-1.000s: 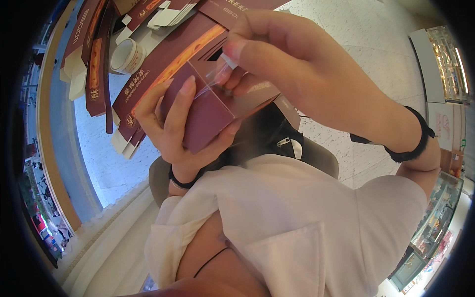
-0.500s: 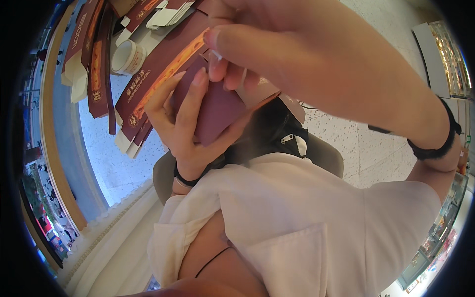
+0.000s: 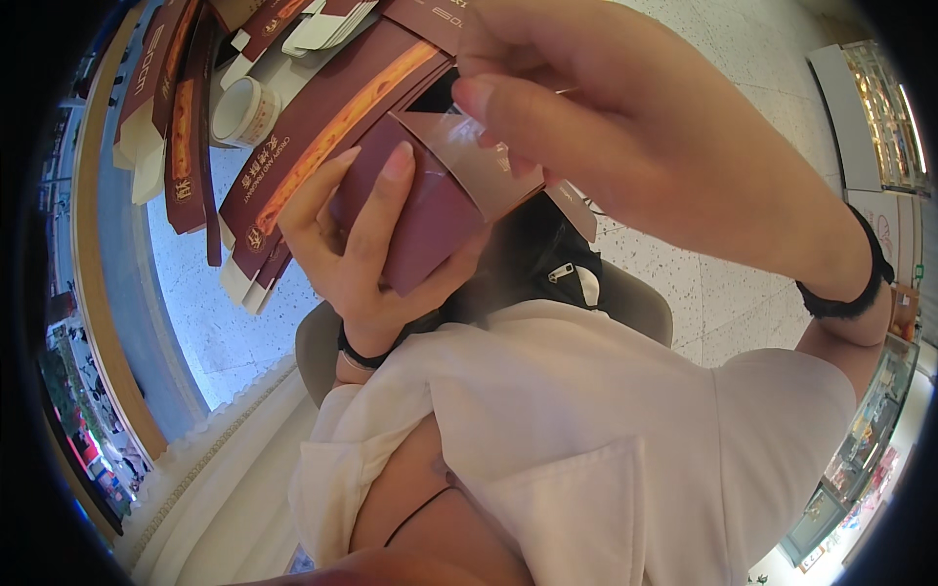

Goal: The person assembles flat-packed cardboard boxes by folding the flaps and securing them with adhesive tape. The person repeatedly picks up a box, folds the sides, and applies tape to seal the seams.

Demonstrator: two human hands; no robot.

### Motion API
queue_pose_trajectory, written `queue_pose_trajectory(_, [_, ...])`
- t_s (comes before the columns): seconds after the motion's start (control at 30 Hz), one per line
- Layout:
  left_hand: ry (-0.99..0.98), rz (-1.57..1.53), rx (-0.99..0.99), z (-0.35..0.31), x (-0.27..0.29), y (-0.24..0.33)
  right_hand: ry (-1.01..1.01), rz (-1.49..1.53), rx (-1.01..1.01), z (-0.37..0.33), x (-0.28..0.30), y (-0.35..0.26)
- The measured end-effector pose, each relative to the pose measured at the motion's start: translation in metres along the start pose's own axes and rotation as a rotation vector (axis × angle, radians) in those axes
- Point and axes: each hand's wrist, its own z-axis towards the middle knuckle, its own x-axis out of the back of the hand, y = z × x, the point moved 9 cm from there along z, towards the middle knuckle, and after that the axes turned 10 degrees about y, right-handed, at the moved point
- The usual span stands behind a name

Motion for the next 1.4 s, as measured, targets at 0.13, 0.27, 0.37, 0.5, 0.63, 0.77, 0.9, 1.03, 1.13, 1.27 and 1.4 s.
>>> queue_pose_trajectory(0.13, [-0.006, 0.025, 0.007, 0.0, 0.001, 0.001, 0.01, -0.017, 0.039, 0.001, 0.001, -0.002])
queue_pose_trajectory(0.27, [0.052, -0.018, 0.008, -0.002, 0.004, -0.001, 0.013, 0.05, 0.104, 0.002, -0.003, -0.003])
queue_pose_trajectory(0.37, [0.07, -0.026, 0.027, -0.001, 0.006, -0.001, 0.014, 0.091, 0.099, 0.001, -0.008, -0.005])
queue_pose_trajectory(0.5, [0.052, -0.016, 0.019, 0.0, 0.006, -0.003, -0.017, 0.132, 0.126, 0.003, -0.012, -0.002])
queue_pose_trajectory(0.63, [-0.018, -0.012, -0.068, -0.002, 0.005, -0.002, -0.035, 0.241, 0.147, 0.005, -0.017, -0.002])
queue_pose_trajectory(0.77, [-0.014, -0.017, -0.049, -0.004, 0.009, -0.004, -0.038, 0.251, 0.139, 0.007, -0.021, -0.001])
queue_pose_trajectory(0.9, [0.017, -0.045, -0.09, -0.004, 0.011, -0.005, -0.03, 0.279, 0.138, 0.005, -0.023, 0.0])
queue_pose_trajectory(1.03, [0.009, 0.005, -0.116, -0.004, 0.01, -0.002, 0.018, 0.389, 0.073, 0.003, -0.023, 0.012])
queue_pose_trajectory(1.13, [0.002, 0.051, -0.119, -0.004, 0.009, 0.0, 0.015, 0.369, 0.059, 0.002, -0.023, 0.013])
queue_pose_trajectory(1.27, [-0.016, 0.009, -0.082, -0.002, 0.012, -0.002, -0.004, 0.364, 0.044, 0.002, -0.027, 0.017])
queue_pose_trajectory(1.4, [-0.032, -0.058, -0.148, -0.001, 0.016, -0.006, -0.029, 0.38, 0.055, 0.003, -0.034, 0.018])
